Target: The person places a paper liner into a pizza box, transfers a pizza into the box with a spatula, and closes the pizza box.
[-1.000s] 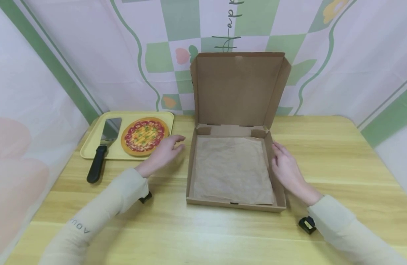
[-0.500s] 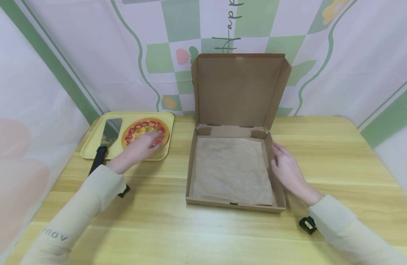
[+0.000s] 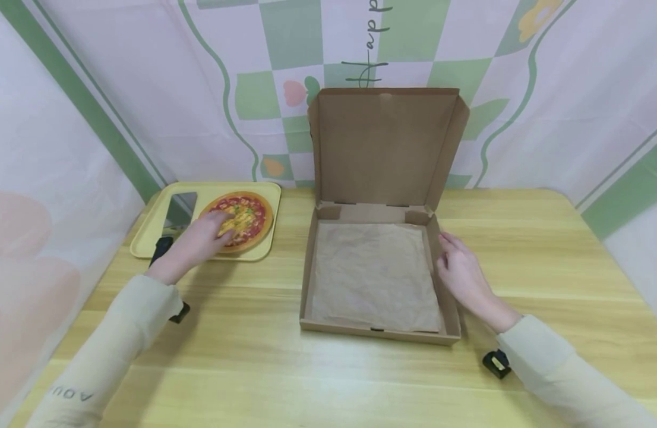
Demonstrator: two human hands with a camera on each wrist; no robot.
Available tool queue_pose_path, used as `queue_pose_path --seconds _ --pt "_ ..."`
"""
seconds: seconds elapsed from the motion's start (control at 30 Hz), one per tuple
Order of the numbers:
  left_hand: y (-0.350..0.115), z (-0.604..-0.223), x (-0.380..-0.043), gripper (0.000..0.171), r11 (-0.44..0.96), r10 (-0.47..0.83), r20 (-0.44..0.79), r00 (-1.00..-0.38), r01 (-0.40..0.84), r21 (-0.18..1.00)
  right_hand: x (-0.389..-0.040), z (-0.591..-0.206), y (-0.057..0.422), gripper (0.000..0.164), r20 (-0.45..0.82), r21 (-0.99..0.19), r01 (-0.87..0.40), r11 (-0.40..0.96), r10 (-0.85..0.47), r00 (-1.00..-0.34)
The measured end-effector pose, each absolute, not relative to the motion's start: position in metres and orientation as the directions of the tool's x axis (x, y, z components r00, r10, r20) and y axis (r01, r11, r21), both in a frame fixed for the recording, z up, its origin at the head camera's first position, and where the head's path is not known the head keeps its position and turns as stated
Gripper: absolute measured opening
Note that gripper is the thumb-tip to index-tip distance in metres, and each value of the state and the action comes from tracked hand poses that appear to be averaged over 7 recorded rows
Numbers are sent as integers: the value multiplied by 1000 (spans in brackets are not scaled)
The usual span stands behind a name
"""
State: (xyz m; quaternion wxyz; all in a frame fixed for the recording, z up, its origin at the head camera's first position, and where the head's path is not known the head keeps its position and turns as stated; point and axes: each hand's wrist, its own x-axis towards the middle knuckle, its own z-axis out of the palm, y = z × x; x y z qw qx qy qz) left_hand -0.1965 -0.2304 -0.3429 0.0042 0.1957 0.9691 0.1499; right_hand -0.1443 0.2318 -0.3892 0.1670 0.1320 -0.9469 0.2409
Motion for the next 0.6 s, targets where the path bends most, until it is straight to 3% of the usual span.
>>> queue_pose_path --seconds 0.43,0.6 --pt "-259 -344 -197 61 925 235 134 -963 264 273 -145 -389 232 38 374 -410 -328 851 -171 -911" --pt "-269 -346 -197 74 929 141 90 -986 163 331 -146 -389 232 39 373 -413 -329 849 -172 -912"
